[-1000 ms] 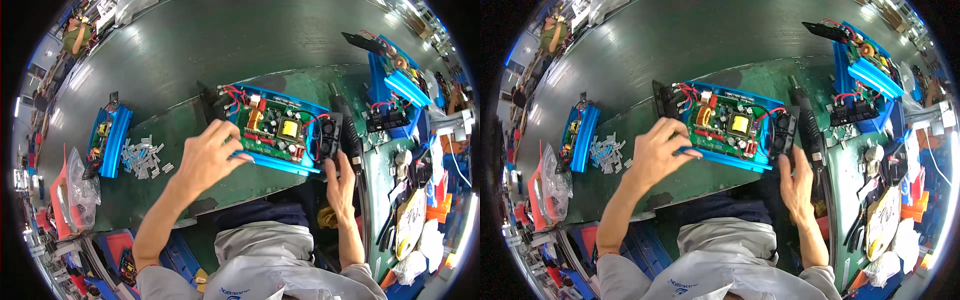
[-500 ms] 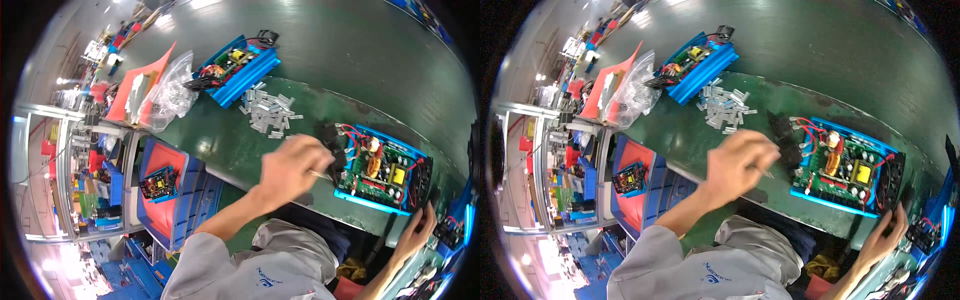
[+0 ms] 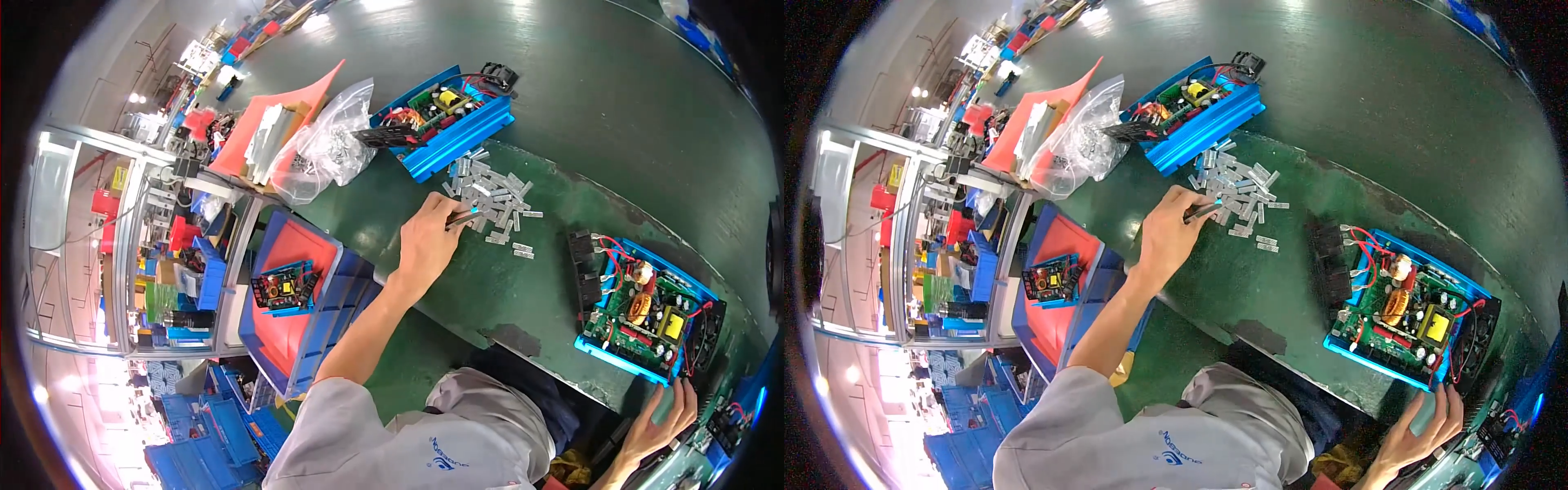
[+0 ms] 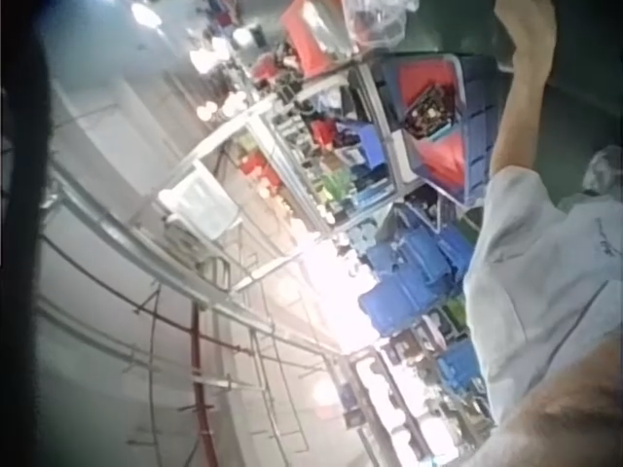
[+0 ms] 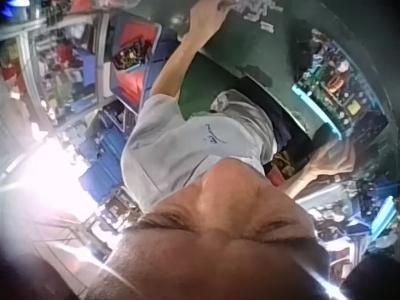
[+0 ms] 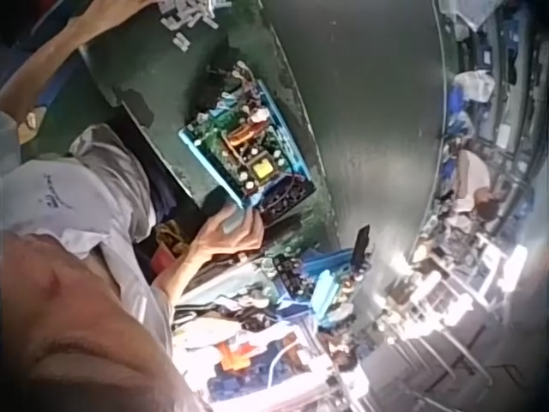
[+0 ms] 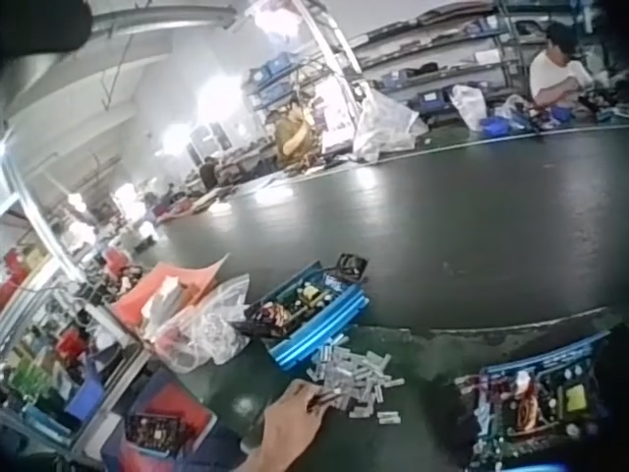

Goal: Assembling blue electronic power inverters by inserting circuit boards into metal housings and tightening screws using an electric screwdriver.

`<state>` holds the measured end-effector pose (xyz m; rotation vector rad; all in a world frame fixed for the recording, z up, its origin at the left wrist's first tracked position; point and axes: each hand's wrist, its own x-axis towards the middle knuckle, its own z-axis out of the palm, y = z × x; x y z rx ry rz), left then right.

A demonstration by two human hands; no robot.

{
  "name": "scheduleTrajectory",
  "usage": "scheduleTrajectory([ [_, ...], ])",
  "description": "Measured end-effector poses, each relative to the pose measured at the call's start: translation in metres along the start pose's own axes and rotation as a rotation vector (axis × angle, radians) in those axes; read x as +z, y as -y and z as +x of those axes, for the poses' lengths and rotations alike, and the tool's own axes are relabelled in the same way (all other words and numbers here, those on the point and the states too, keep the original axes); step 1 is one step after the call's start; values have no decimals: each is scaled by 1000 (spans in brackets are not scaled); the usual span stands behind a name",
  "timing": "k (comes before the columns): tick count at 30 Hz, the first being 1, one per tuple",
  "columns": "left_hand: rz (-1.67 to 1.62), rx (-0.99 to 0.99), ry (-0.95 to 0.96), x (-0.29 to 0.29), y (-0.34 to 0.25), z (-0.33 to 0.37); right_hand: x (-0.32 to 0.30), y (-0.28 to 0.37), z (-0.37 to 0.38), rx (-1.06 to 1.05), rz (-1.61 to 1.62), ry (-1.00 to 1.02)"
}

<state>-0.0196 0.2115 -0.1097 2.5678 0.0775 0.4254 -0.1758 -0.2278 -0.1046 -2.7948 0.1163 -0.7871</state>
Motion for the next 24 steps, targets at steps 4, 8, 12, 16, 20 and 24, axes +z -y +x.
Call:
scheduleTrajectory([
  [4,93,143,-38,-1,8,3,-5,13,-1,-51,40,-79],
  [8,84,171,-42,-3,4,2,-6,34,-5,-62,175,-73],
  [12,46,11,-6,-4,-10,-4,-1,41,-12,-48,252,-66],
  [16,60,90,31,-2,-5,1,-1,45,-16,-23,310,-46],
  [20,117,132,-3,-2,-10,2,-2,46,-23,-10,368,-15],
  [24,42,158,-141,-4,-32,-6,-6,61,-28,34,471,14],
])
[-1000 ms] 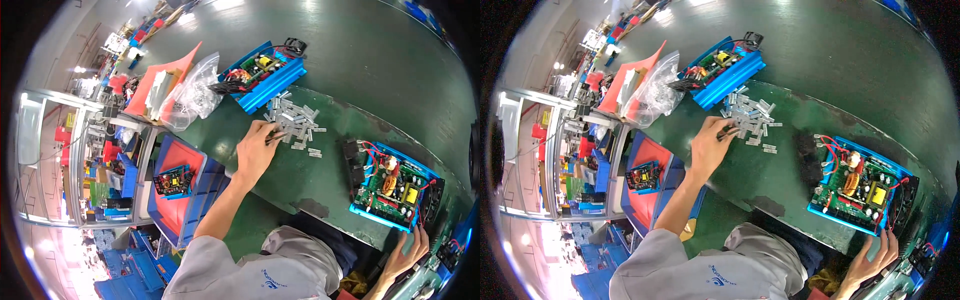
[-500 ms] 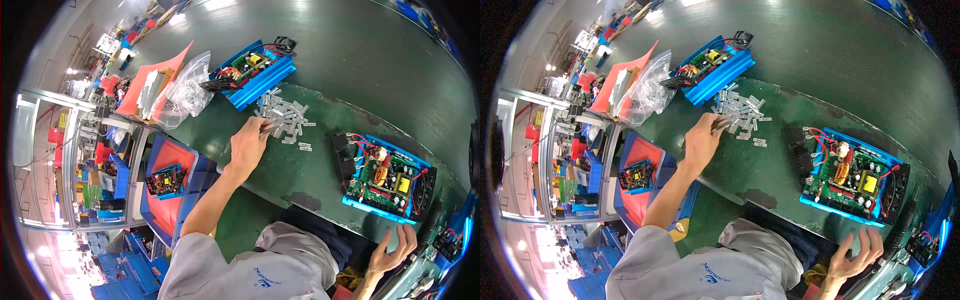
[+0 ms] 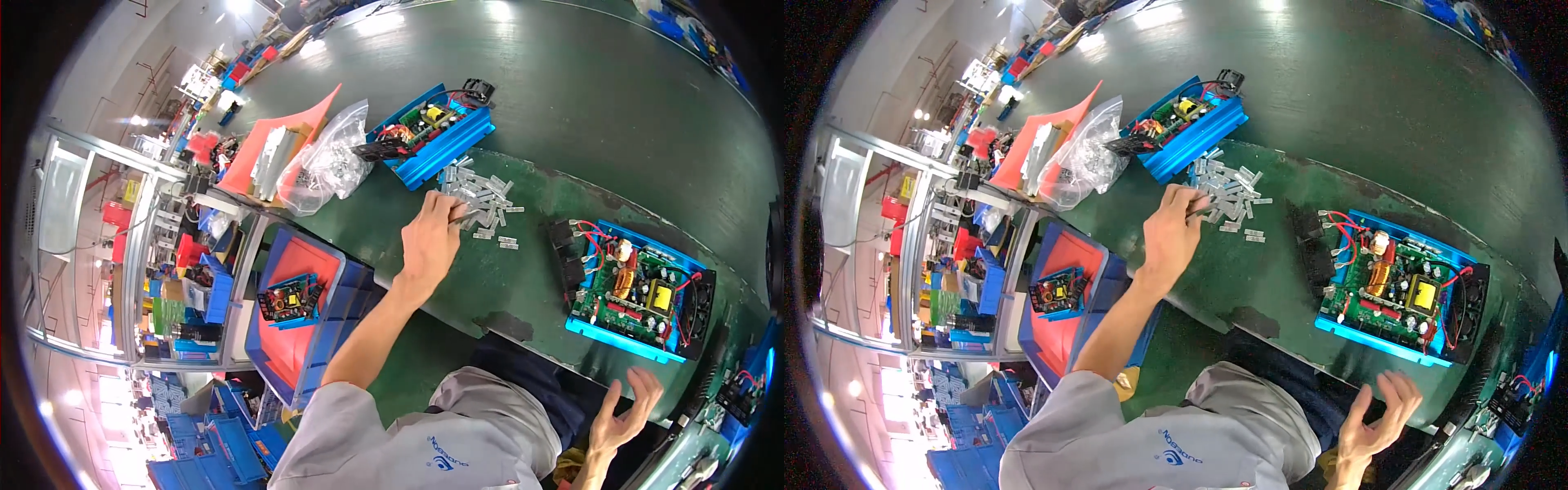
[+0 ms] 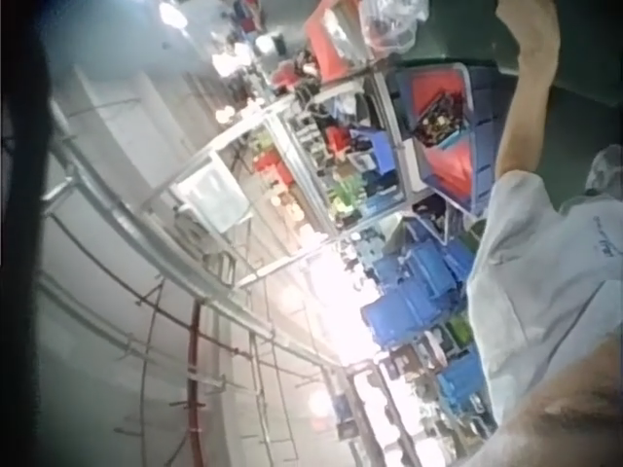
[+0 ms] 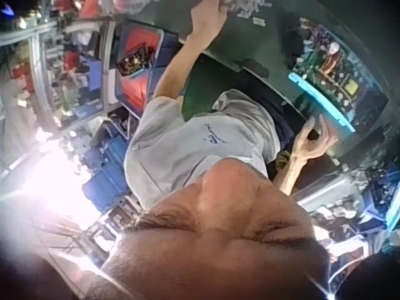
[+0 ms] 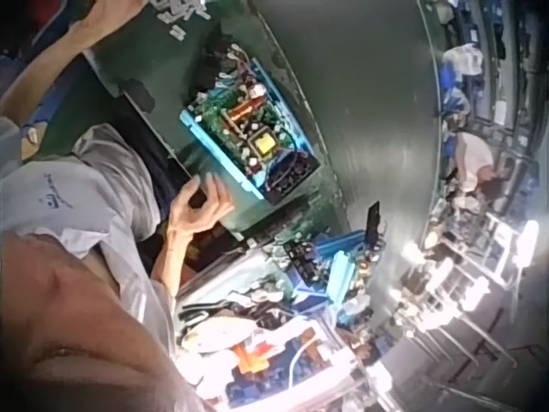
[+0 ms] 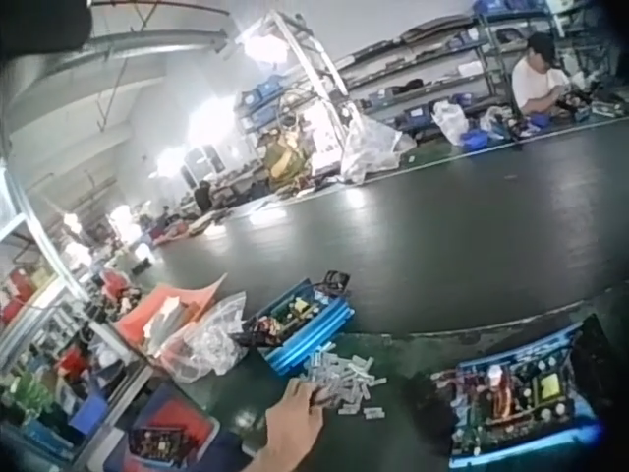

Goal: Assembling blue electronic power inverters by inserting circuit boards into metal housings and tightening screws using an electric screwdriver.

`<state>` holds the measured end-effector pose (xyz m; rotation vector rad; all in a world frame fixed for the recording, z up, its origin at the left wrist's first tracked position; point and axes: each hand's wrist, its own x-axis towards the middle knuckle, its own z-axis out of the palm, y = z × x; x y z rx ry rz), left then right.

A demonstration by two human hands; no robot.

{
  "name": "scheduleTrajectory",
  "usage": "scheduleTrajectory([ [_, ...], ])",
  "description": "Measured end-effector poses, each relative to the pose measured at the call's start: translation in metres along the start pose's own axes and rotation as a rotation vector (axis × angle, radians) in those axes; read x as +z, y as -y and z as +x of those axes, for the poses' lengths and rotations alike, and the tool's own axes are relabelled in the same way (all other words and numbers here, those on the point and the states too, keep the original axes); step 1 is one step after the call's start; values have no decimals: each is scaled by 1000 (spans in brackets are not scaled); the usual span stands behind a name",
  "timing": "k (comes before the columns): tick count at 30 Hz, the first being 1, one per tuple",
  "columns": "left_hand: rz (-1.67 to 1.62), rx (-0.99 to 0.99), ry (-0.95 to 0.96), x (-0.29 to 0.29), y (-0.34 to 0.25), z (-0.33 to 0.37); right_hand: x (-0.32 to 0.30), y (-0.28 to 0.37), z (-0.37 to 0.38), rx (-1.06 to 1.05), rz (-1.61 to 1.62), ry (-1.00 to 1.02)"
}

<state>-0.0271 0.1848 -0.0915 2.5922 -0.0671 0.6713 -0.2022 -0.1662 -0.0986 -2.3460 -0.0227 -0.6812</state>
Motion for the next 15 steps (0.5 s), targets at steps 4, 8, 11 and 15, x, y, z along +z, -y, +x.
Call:
scheduleTrajectory([
  [4,-82,-55,11,12,12,2,10,18,12,-30,172,92],
  [8,-173,-128,-36,0,3,10,13,32,17,4,257,157],
  [11,-350,-122,218,-20,-45,-3,15,35,20,90,374,212],
  [15,-823,60,757,-26,-129,-48,21,39,29,221,596,280],
])
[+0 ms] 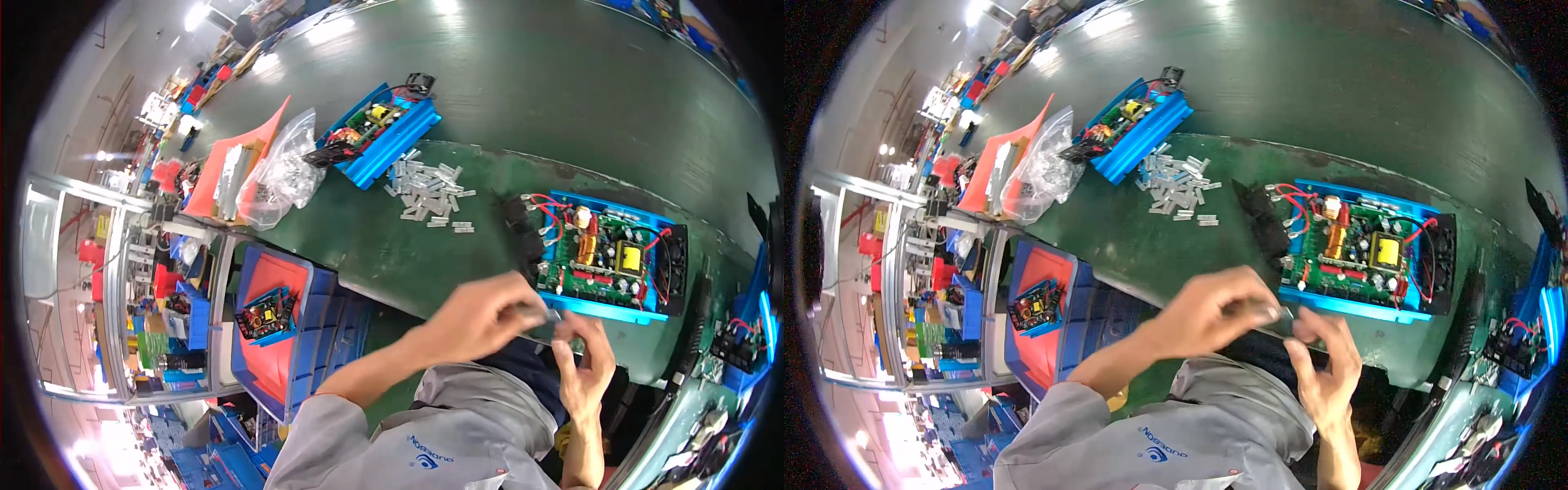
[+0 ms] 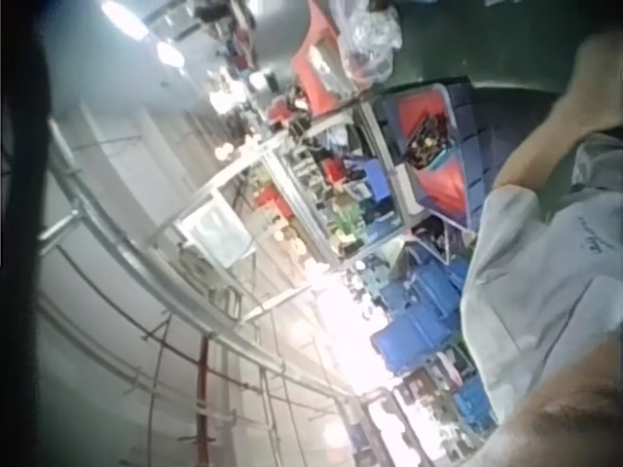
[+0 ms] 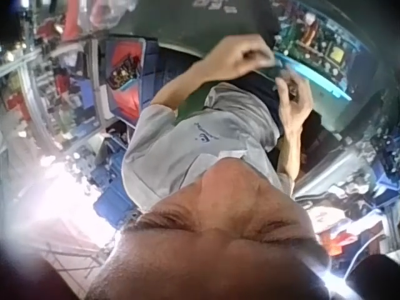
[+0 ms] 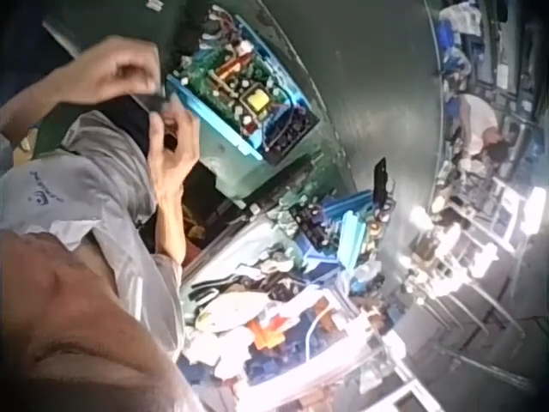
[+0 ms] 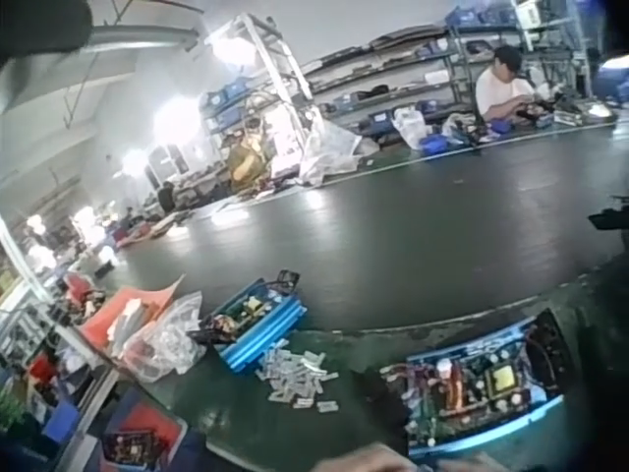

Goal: Assembling blue electronic power inverters by inserting circuit boards into metal housings and tightening screws using an electric screwdriver.

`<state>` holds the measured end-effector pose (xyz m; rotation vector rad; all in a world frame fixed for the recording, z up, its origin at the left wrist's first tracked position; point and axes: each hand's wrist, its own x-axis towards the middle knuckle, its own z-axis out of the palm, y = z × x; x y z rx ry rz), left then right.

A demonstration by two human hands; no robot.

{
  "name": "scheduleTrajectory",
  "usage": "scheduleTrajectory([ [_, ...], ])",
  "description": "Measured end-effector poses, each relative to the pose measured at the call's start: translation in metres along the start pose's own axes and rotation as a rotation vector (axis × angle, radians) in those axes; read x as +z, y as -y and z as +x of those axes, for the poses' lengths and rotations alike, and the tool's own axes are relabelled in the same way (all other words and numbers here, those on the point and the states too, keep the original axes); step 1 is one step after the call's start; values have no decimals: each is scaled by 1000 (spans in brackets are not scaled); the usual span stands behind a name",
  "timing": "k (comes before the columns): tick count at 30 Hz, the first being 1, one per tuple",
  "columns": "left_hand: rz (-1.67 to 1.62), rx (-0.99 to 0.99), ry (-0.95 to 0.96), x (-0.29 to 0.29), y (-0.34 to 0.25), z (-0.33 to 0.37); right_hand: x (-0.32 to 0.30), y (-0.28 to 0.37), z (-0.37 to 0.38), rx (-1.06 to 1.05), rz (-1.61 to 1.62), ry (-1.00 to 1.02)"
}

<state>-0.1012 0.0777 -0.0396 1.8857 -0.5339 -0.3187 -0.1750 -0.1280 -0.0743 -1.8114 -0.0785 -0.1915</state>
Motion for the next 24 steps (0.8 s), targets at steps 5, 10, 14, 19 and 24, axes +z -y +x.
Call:
scheduleTrajectory([
  [5,-220,-93,82,43,-2,10,-19,-9,-3,106,74,-145],
  [10,31,223,-141,61,-2,31,-37,-18,-24,248,387,-265],
  [14,-286,-154,51,63,1,31,-46,-24,-27,344,338,-265],
  [19,-507,-244,34,61,-5,47,-62,-26,-19,275,69,-154],
  [24,-563,-267,76,70,-12,48,-66,-25,-23,361,135,-157],
])
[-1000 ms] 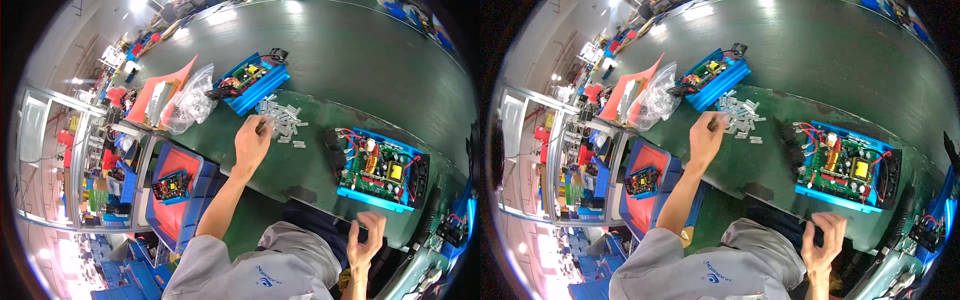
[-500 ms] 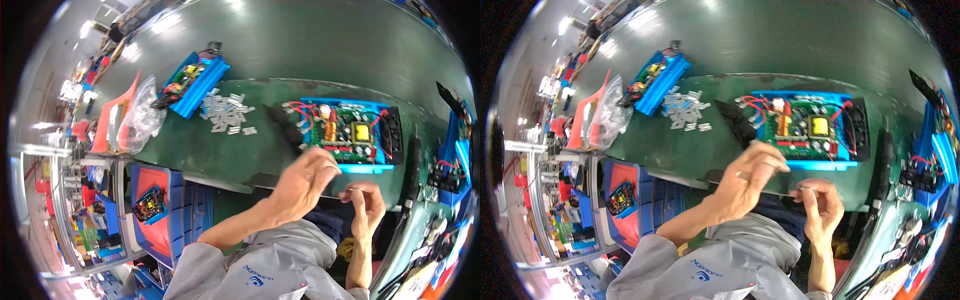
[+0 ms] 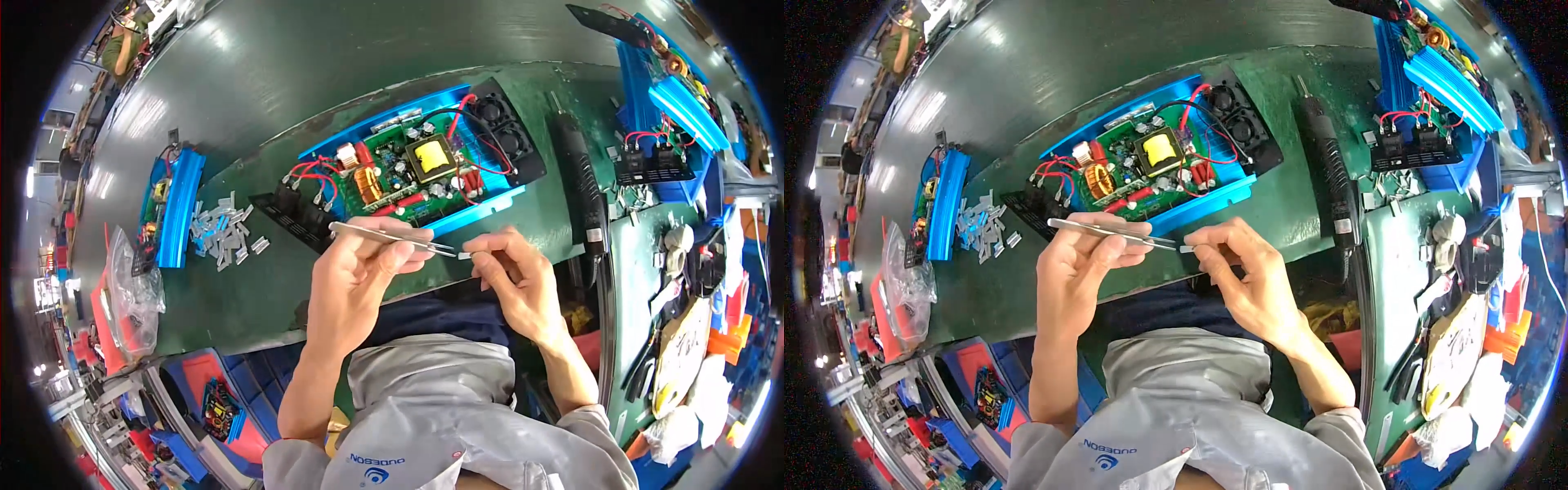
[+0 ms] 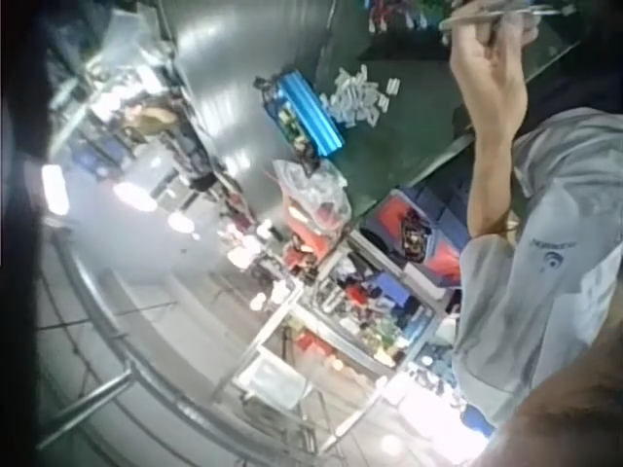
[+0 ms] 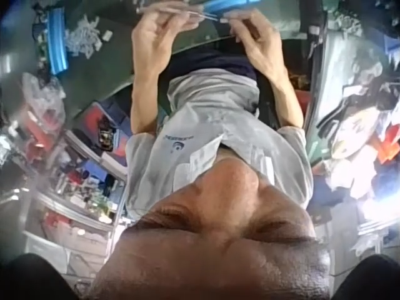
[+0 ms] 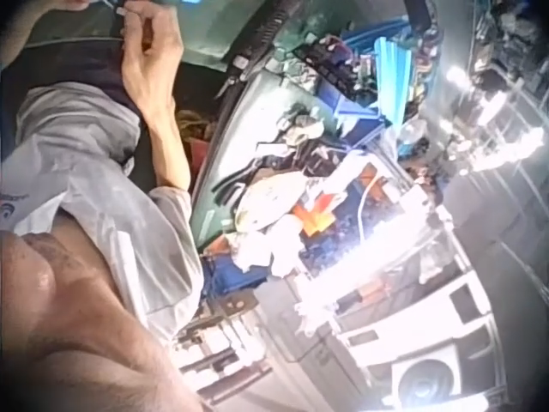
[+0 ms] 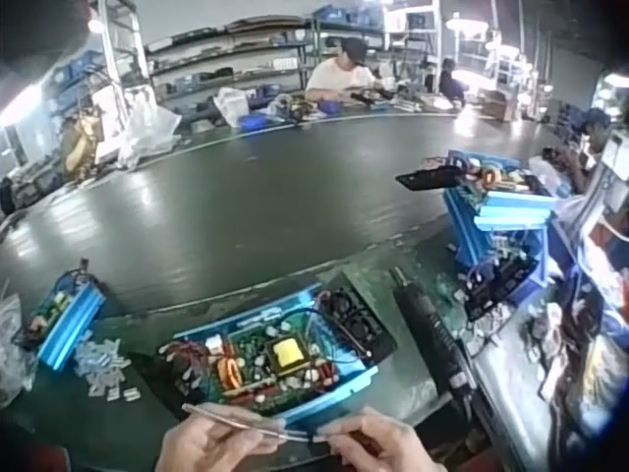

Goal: Assembling blue electronic power inverters by inserting circuit boards into metal housings and tightening screws using an electric screwdriver.

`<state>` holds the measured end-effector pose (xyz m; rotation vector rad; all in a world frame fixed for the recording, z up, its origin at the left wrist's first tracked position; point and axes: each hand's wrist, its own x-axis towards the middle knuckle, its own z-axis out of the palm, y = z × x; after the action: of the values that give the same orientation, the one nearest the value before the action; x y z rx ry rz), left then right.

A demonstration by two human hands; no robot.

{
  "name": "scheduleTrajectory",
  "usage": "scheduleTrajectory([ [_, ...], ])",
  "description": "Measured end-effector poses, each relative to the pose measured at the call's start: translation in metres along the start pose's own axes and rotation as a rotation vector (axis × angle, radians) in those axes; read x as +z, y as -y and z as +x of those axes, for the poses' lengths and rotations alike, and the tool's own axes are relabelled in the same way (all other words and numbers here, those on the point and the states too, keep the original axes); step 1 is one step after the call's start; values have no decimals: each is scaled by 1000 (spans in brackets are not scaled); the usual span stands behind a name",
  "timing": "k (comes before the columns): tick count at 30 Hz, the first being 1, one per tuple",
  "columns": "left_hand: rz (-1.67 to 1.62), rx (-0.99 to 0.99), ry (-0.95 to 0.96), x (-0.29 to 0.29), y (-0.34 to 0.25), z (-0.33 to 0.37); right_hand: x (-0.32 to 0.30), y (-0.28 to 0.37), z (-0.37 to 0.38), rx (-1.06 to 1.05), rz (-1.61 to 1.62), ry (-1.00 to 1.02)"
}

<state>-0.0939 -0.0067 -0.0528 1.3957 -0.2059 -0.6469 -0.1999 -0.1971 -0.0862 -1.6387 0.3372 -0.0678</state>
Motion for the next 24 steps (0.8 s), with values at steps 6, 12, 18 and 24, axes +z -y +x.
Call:
scheduleTrajectory([
  [6,105,43,-17,8,0,1,-4,0,5,-183,-120,11],
  [12,440,265,-125,3,6,0,-21,3,5,-383,-410,-281],
  [18,656,615,-240,-1,19,18,-92,-26,12,-323,-1065,-803],
  [24,794,689,-187,7,34,37,-76,-31,-29,-100,-878,-651],
])
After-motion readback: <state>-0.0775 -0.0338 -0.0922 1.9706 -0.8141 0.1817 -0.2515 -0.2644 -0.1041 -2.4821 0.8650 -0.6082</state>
